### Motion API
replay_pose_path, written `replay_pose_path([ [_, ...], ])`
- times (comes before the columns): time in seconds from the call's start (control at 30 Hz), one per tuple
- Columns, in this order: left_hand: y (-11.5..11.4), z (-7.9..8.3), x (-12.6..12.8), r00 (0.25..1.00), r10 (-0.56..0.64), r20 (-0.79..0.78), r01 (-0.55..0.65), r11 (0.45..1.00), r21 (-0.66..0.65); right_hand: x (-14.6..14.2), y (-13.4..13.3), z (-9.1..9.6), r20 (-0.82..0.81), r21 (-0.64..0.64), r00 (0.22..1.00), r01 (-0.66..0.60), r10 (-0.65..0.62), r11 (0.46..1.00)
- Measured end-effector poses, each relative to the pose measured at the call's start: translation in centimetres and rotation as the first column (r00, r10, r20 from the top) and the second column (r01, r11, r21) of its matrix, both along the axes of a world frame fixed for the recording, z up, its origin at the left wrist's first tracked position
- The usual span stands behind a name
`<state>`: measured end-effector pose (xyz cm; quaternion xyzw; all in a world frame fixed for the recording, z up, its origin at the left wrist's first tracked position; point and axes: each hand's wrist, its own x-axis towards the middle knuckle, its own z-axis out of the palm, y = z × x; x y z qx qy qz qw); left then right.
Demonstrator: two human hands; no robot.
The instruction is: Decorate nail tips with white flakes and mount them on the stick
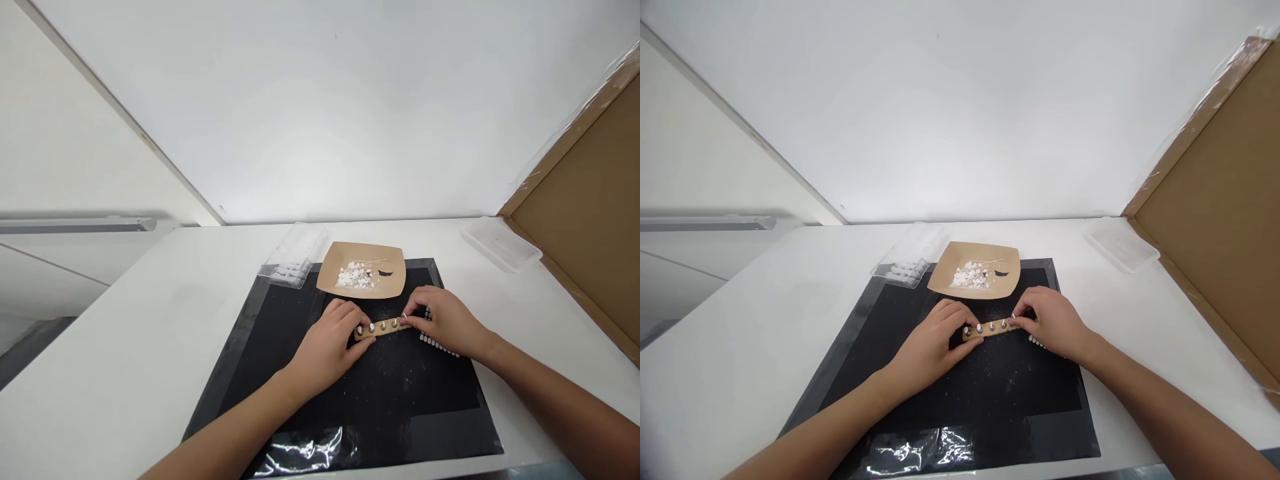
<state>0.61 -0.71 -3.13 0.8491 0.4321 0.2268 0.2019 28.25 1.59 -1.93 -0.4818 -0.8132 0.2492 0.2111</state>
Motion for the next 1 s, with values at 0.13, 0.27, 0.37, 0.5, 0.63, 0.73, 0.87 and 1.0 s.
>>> replay_pose_path([
  [0.13, 0.1, 0.0, 0.0, 1.000, 0.000, 0.004, 0.000, 1.000, 0.010, -0.1, -0.3, 0.0, -0.070, 0.065, 0.997, -0.014, 0.019, 0.998],
  [0.27, 0.1, 0.0, -0.1, 1.000, -0.008, 0.007, 0.008, 1.000, 0.021, -0.4, -0.8, 0.4, -0.174, 0.061, 0.985, 0.011, 0.000, 0.998],
  [0.37, 0.0, 0.0, 0.0, 1.000, -0.004, 0.009, 0.003, 0.999, 0.032, -0.7, -1.1, 0.8, -0.225, 0.055, 0.974, -0.015, 0.027, 0.998],
  [0.5, -0.3, 0.4, 0.2, 0.997, 0.016, 0.076, -0.022, 0.996, 0.083, -0.8, -1.4, 1.1, -0.286, 0.031, 0.953, -0.097, 0.101, 0.995],
  [0.63, -0.6, 1.6, 0.4, 0.968, -0.053, 0.246, -0.003, 0.975, 0.220, -1.2, -1.9, 1.2, -0.339, -0.022, 0.921, -0.213, 0.194, 0.977],
  [0.73, -0.9, 2.4, 0.5, 0.926, -0.226, 0.303, 0.135, 0.947, 0.293, -1.5, -2.3, 1.3, -0.376, -0.084, 0.893, -0.299, 0.247, 0.951],
  [0.87, -0.9, 2.4, 0.7, 0.880, -0.354, 0.318, 0.261, 0.918, 0.300, -1.8, -2.7, 1.4, -0.410, -0.158, 0.874, -0.351, 0.262, 0.923],
  [1.0, -0.7, 2.2, 0.9, 0.845, -0.398, 0.358, 0.287, 0.901, 0.324, -1.9, -2.8, 1.4, -0.461, -0.276, 0.860, -0.373, 0.218, 0.886],
])
